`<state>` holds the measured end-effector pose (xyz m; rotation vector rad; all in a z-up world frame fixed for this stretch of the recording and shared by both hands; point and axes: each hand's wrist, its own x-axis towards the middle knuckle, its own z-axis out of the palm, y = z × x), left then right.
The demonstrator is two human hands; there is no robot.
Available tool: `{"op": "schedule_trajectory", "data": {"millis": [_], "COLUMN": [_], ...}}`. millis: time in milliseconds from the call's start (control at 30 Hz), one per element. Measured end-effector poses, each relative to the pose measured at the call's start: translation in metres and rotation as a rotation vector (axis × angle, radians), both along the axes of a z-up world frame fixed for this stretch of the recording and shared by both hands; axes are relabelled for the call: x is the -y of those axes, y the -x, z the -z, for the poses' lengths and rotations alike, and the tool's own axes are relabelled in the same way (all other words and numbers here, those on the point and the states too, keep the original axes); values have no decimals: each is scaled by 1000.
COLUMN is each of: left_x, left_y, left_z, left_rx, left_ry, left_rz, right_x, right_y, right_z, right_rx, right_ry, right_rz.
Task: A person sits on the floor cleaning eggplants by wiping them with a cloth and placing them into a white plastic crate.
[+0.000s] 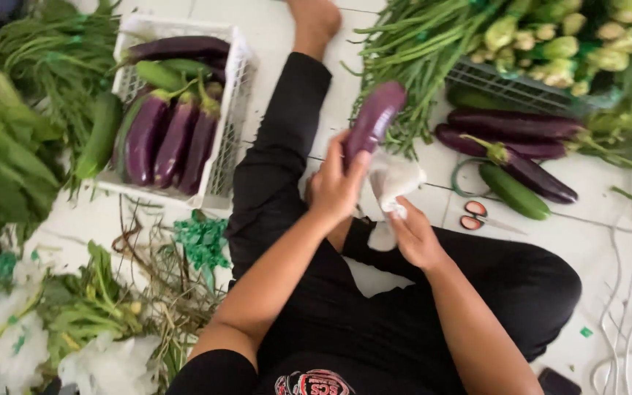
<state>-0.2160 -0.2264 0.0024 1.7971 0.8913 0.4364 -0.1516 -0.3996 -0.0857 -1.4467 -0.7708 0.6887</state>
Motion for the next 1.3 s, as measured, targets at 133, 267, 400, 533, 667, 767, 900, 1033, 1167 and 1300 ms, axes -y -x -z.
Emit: {"op": "schedule_trajectory", "data": {"millis": [133,267,400,533,667,767,900,1033,1167,1300], "left_x": [-68,-144,-226,-276,-315,-341,-357,-357,-335,-345], "left_y": [33,75,101,132,163,193,234,257,250,248], "left_z": [-20,-83,-107,-106,-93,-68,-18,6,-14,-11], "left_rx": [362,175,-233,-336,-524,-614,-672,-488,-402,-521], "left_ry": [-266,-907,-1447,-1422,-1357,-1209,-717,-802,-821,-585], "left_rz": [-49,34,73,-9,-159,-240,-119,-204,-284,-401], "right_x": [7,14,12,-2,-4,-7,-10,-15,-22,-25], "right_y": [-6,-22,-26,-23,-27,-32,-30,-28,-24,-21], "right_z": [15,30,20,20,28,36,35,44,43,42], "right_rx": [-151,-253,-199,-194,-174,-160,-75,-77,-104,-100], "right_ry": [36,47,68,93,145,191,228,279,320,357], "right_rz": [139,265,298,275,273,281,274,283,287,280]}}
